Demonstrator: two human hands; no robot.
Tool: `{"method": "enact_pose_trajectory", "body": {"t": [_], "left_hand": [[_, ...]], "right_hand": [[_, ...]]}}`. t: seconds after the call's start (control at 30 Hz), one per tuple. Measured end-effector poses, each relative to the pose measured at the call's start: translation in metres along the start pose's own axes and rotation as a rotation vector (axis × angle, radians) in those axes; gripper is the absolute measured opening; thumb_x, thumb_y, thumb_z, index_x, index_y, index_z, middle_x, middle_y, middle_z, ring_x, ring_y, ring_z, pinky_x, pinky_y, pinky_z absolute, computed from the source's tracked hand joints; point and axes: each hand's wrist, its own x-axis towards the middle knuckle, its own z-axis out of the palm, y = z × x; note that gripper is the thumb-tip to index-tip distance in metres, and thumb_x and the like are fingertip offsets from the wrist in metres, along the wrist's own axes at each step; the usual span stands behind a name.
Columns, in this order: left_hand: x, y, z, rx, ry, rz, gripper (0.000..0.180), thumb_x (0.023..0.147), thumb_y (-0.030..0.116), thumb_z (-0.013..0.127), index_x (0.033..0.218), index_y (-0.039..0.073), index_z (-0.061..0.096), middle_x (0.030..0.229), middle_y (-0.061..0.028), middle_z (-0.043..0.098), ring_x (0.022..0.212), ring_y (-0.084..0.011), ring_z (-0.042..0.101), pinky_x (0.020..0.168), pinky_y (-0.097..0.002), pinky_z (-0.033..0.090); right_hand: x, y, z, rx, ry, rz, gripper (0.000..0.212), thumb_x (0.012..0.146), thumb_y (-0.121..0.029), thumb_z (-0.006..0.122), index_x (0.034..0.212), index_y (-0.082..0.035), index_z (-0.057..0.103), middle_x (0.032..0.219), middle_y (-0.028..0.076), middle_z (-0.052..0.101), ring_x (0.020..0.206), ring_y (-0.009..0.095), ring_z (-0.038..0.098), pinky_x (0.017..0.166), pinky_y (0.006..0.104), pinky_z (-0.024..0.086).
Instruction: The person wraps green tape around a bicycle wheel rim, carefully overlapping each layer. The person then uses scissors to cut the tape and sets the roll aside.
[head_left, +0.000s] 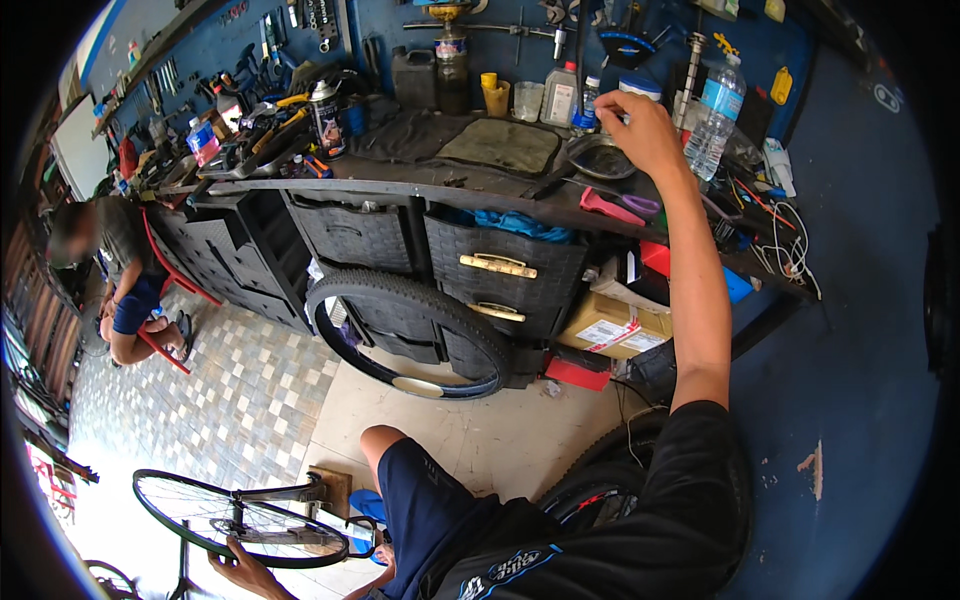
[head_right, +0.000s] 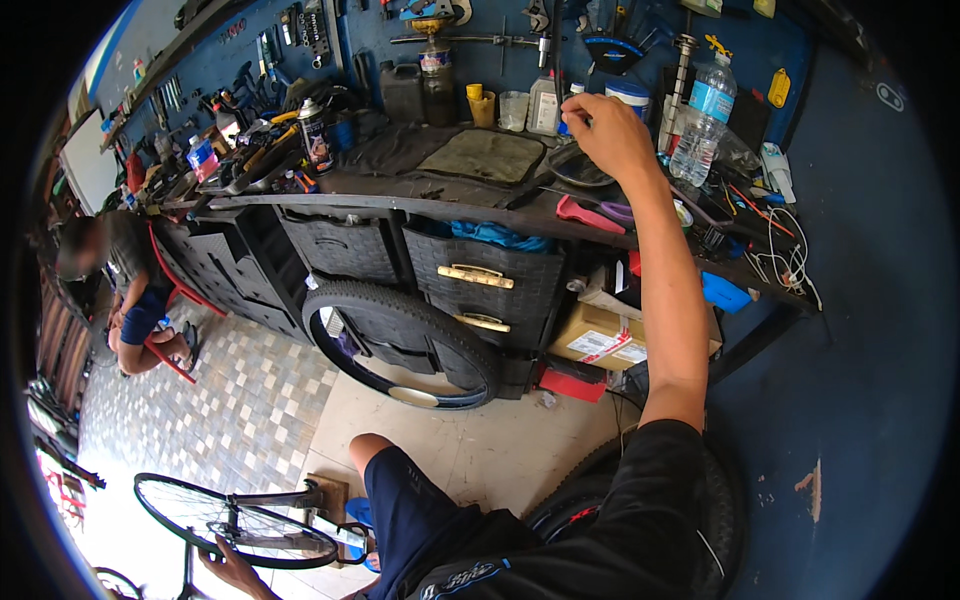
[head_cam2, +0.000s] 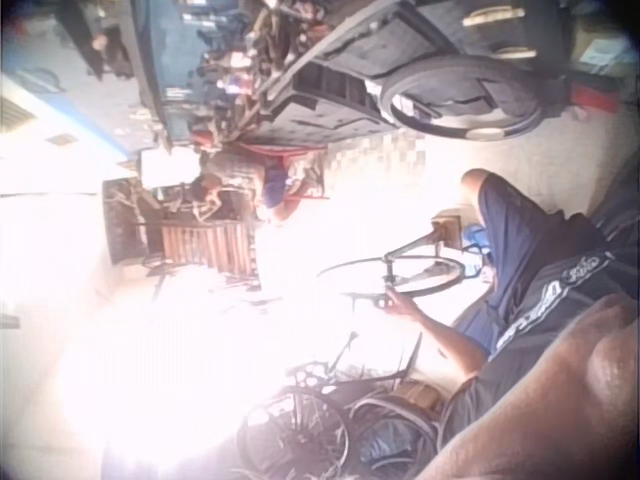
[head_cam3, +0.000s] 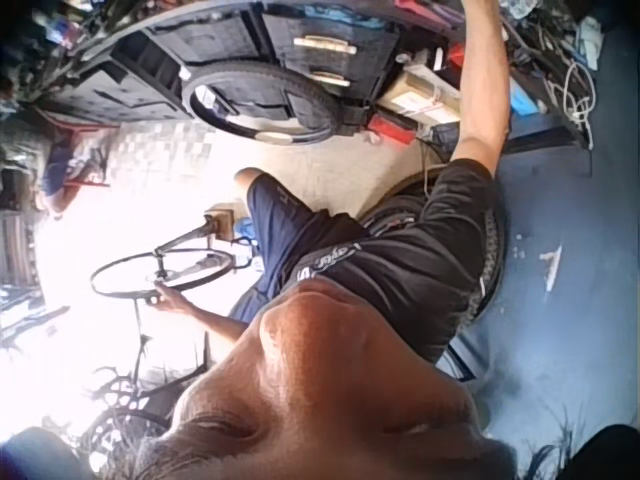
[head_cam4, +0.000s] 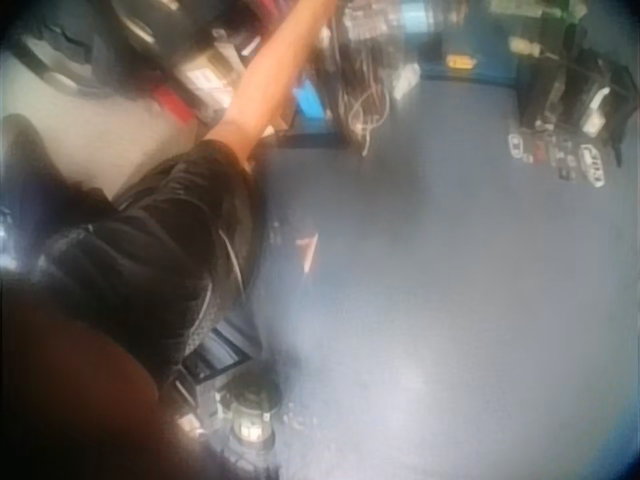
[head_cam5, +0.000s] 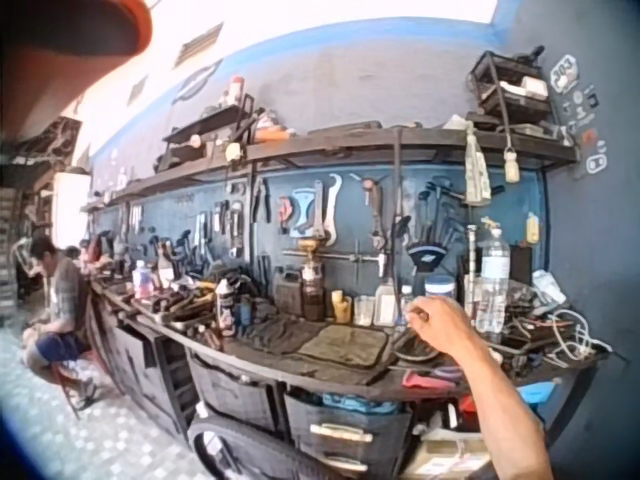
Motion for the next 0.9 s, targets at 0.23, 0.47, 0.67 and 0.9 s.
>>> {"method": "enact_pose_trajectory", "body": {"t": [0.23, 0.47, 0.67, 0.9], "left_hand": [[-0.008, 0.001, 0.004, -0.068, 0.121, 0.005, 0.056, 0.100, 0.035, 0.068, 0.135, -0.005, 0.052, 0.110, -0.0219, 0.065, 0.095, -0.0291, 0.061, 0.082, -0.0426, 0.050], [-0.019, 0.017, 0.010, -0.271, 0.056, 0.004, 0.055, 0.101, 0.029, 0.066, 0.140, -0.005, 0.045, 0.100, -0.0164, 0.065, 0.088, -0.0216, 0.058, 0.073, -0.0371, 0.048], [-0.027, 0.012, 0.014, -0.558, -0.091, -0.124, 0.049, 0.100, 0.012, 0.066, 0.143, 0.003, 0.043, 0.114, -0.0106, 0.065, 0.100, -0.0182, 0.064, 0.084, -0.0318, 0.053], [-0.054, 0.054, -0.022, -0.292, 0.027, -0.079, 0.054, 0.090, 0.012, 0.073, 0.137, 0.000, 0.047, 0.110, -0.0128, 0.063, 0.094, -0.0217, 0.064, 0.078, -0.0360, 0.054]], "right_hand": [[-0.010, 0.030, 0.010, -0.063, -0.391, 0.174, 0.040, 0.087, -0.036, 0.075, 0.117, -0.011, 0.071, 0.113, 0.014, 0.074, 0.106, 0.031, 0.070, 0.088, 0.0412, 0.054], [-0.031, 0.104, 0.064, -0.085, -0.661, 0.191, 0.037, 0.083, -0.036, 0.081, 0.098, -0.004, 0.073, 0.086, 0.013, 0.071, 0.083, 0.026, 0.067, 0.075, 0.0389, 0.052], [-0.021, 0.188, 0.038, -0.400, -0.471, -0.171, 0.032, 0.083, -0.027, 0.077, 0.101, -0.002, 0.070, 0.095, 0.019, 0.070, 0.090, 0.039, 0.067, 0.078, 0.0473, 0.053], [-0.013, 0.076, 0.022, 0.047, -0.241, -0.001, 0.036, 0.102, -0.017, 0.060, 0.134, -0.002, 0.059, 0.131, 0.013, 0.065, 0.100, 0.023, 0.063, 0.086, 0.0364, 0.052]]}}
